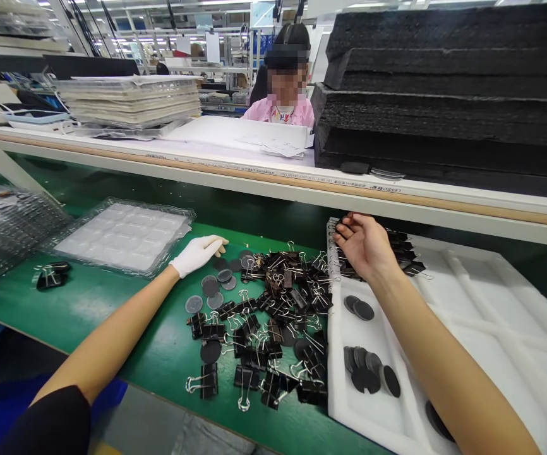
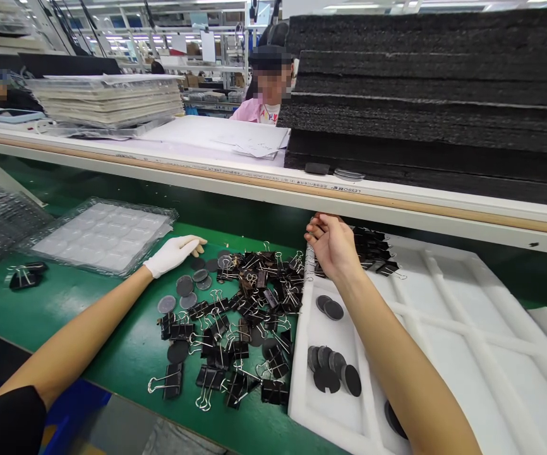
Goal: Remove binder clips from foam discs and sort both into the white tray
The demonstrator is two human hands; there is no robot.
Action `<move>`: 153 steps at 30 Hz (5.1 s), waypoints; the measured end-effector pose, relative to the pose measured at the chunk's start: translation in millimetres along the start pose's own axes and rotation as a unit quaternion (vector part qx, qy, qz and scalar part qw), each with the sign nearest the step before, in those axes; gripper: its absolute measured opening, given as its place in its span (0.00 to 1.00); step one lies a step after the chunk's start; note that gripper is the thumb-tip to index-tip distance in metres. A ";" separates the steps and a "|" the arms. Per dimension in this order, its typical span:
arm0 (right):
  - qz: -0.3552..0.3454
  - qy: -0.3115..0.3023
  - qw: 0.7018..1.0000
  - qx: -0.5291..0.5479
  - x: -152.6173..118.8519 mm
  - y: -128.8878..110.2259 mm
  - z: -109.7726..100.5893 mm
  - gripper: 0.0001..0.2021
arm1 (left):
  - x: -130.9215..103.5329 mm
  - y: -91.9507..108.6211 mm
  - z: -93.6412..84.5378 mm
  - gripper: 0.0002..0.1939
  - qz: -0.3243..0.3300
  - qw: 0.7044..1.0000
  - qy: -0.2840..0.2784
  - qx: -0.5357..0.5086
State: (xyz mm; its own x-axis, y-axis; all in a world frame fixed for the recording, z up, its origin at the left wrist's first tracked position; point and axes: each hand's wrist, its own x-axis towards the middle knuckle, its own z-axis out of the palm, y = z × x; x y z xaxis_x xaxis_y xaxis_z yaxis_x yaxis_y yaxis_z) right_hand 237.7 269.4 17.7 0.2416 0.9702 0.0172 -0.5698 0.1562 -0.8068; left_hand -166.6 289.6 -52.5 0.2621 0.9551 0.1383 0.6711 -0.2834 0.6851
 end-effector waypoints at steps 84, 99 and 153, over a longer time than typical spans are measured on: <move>-0.107 0.033 0.987 -0.117 -3.0 -11.6 5.5 0.17 | 3.5 10.3 10.0 0.23 0.031 0.998 0.032 -0.054; -0.095 0.032 0.988 -0.120 1.3 -6.4 7.9 0.16 | -3.1 90.9 24.0 0.52 0.100 0.975 -0.162 0.112; -0.085 -0.073 0.991 -0.075 23.7 3.7 -27.0 0.06 | 13.4 150.5 14.7 0.38 0.095 0.876 -0.335 0.333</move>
State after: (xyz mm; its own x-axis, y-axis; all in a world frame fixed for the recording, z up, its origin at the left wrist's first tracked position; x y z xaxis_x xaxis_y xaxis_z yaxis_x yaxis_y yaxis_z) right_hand 262.5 287.9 -0.8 0.2021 0.9504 0.2363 -0.4045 0.3008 -0.8637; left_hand -51.9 258.4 41.9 0.6115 0.6830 -0.3996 0.7686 -0.6328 0.0946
